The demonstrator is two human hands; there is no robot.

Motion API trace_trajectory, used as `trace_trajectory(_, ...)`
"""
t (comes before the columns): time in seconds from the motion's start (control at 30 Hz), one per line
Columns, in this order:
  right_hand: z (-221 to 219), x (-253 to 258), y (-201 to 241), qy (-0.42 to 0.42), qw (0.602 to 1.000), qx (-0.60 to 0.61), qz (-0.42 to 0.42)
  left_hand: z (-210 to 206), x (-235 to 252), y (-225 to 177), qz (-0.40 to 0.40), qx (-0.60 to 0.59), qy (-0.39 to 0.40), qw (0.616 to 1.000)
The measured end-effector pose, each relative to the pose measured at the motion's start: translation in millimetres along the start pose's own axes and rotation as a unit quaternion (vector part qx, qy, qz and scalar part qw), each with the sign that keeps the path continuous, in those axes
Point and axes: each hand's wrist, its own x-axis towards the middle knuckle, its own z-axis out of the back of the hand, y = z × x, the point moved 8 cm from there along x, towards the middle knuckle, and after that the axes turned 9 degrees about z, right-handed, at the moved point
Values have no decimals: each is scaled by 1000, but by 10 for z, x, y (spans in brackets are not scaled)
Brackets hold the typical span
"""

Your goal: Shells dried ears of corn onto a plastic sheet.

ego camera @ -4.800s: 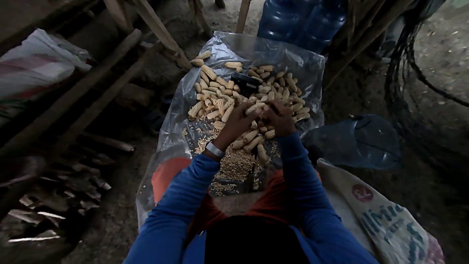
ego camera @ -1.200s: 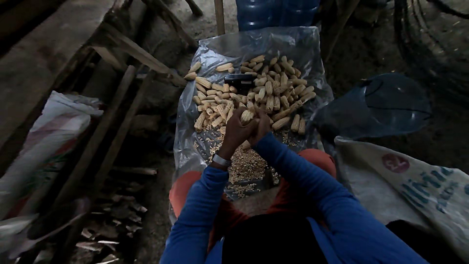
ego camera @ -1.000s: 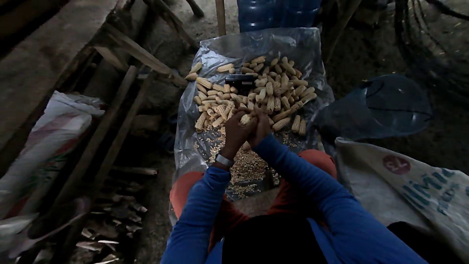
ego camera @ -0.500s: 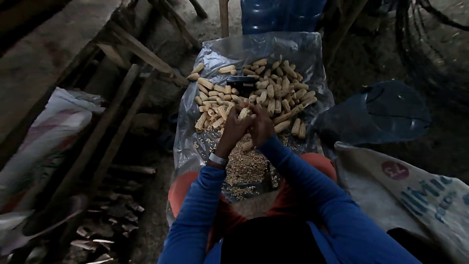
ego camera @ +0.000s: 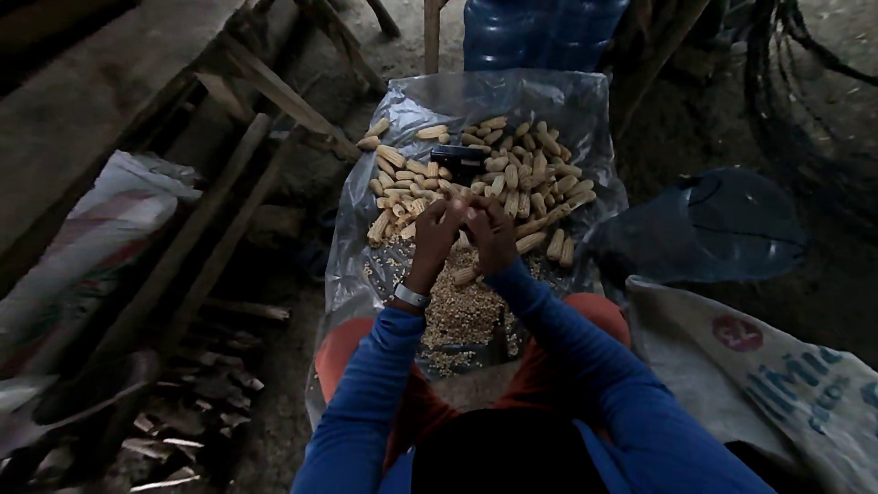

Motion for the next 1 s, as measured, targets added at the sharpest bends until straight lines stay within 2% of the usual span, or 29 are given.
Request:
trace_trajectory(0.1,-40,-97,42,19,999,12,24,9,-78,-57,-38,11,-7,999)
trace_trajectory(0.3,-73,-152,125,31,996,30,78,-16,-281,-175,-26,-22,-11,999)
trace_trajectory(0.37,-79,-147,144,41,995,30,87,-5,-288,-142,1,-25,-22,999)
trace_trajectory(0.43,-57,-126,106,34,997,28,69,-9,-291,-107,45,-18,-30,998)
trace_trajectory(0.5,-9,-87,33,15,999,7,35,-29,-309,-114,69,-3,-4,998)
trace_trajectory(0.6,50,-24,-15,-34,999,15,-8,-92,-330,-173,29,41,71,996)
trace_trajectory(0.67,60,-9,9,-39,998,40,-4,-133,-318,-185,-1,20,103,995)
trace_trajectory(0.73,57,-4,23,-34,998,49,14,-132,-313,-168,25,12,87,996)
trace_trajectory(0.87,-17,-57,78,26,999,6,39,-61,-259,-81,95,-34,4,995)
trace_trajectory(0.93,-41,-63,39,38,999,-15,15,-67,-126,9,95,-56,-2,994)
trace_trajectory(1.0,-44,-53,-8,31,999,-20,-29,-108,-141,1,101,-19,35,994)
